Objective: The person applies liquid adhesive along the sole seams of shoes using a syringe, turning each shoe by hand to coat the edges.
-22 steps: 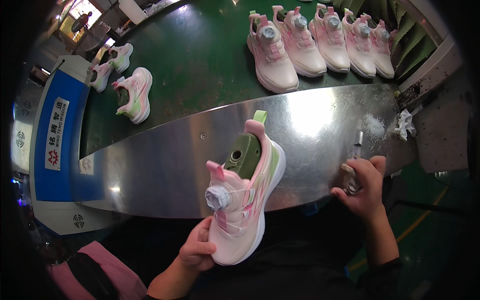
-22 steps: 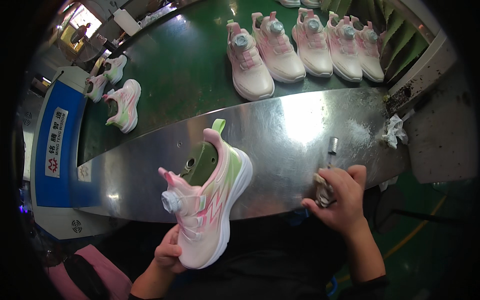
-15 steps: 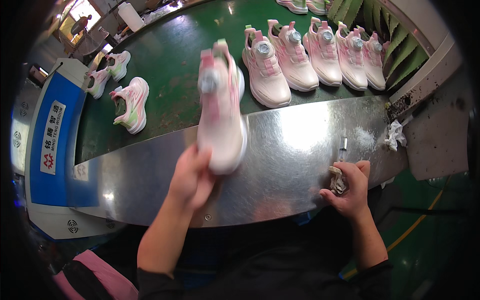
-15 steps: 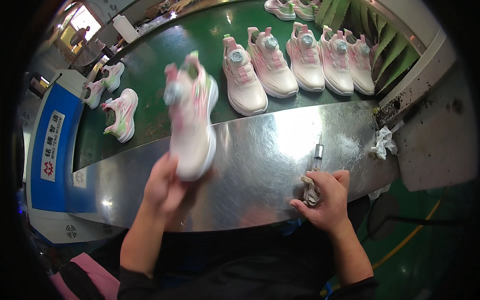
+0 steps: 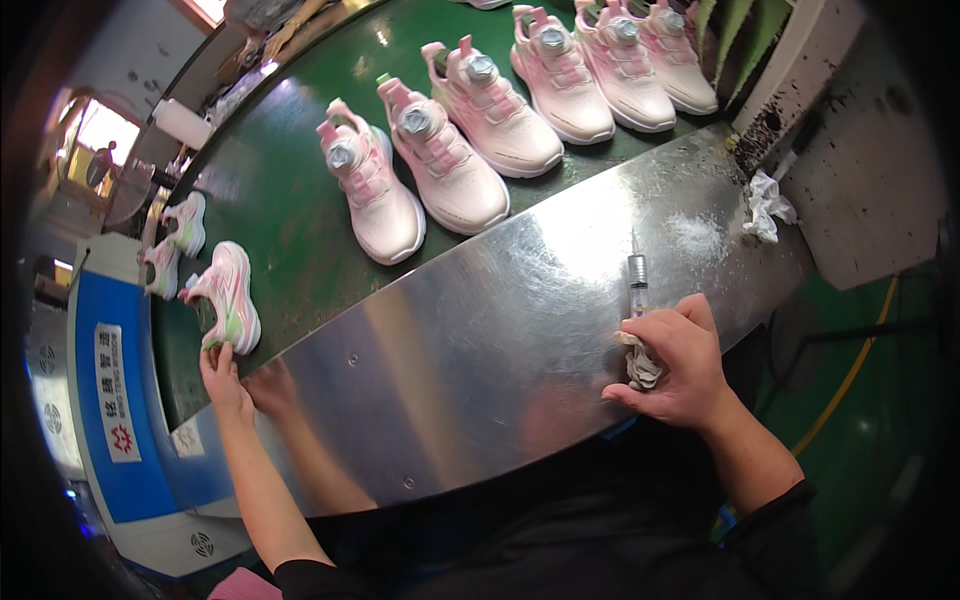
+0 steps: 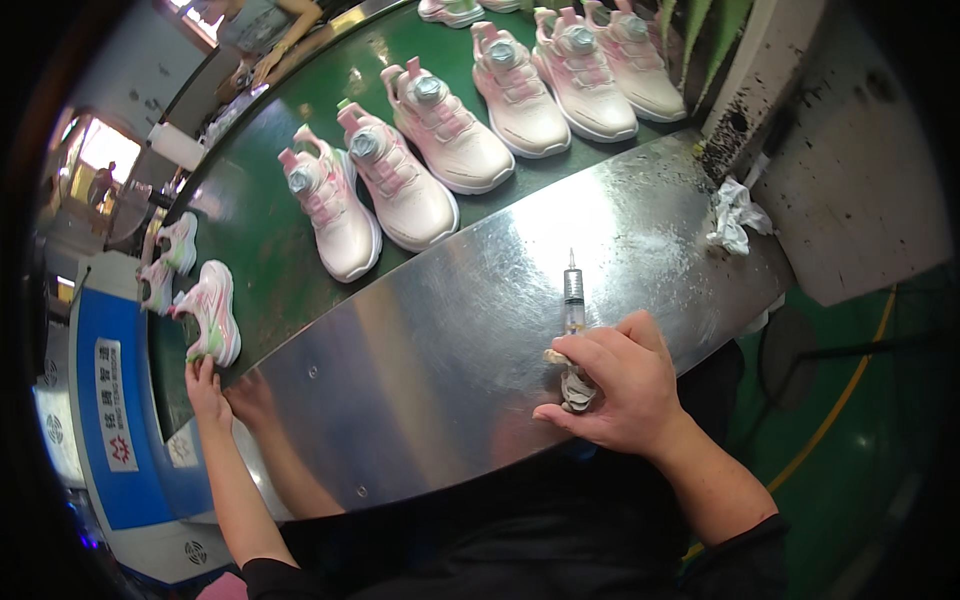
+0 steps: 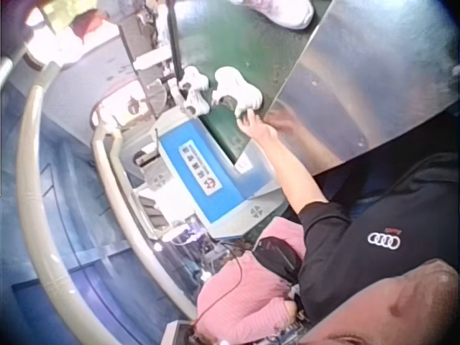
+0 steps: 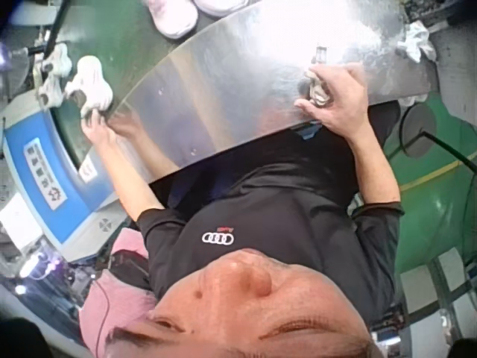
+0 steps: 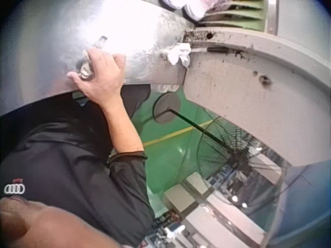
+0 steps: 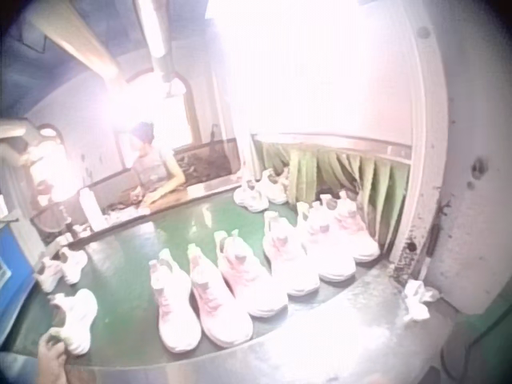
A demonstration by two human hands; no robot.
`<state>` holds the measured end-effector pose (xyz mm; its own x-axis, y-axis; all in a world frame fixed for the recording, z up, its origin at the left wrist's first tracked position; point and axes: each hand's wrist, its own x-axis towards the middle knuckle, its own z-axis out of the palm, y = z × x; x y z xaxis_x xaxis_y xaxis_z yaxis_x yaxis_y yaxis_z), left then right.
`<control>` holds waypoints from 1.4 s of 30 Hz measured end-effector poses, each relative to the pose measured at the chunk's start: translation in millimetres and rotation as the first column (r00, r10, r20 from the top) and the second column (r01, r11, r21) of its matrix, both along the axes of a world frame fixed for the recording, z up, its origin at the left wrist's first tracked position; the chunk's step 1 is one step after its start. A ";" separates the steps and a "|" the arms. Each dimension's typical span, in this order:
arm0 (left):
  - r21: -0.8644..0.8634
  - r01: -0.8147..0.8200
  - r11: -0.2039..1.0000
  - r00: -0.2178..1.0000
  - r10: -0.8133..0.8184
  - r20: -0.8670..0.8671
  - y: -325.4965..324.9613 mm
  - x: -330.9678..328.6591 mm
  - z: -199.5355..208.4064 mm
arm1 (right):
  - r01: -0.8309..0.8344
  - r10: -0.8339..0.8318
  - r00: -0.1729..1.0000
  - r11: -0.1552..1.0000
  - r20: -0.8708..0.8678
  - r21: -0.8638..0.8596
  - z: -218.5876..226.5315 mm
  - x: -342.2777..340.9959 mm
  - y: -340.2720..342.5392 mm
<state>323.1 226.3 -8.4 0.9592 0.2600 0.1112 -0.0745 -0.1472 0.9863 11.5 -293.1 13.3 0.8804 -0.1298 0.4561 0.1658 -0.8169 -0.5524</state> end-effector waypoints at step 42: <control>-0.190 0.554 0.811 0.763 -0.586 -0.272 -165.1 -92.0 57.7 | 0.095 -0.059 0.994 0.875 -0.090 0.475 22.4 -67.0 -17.7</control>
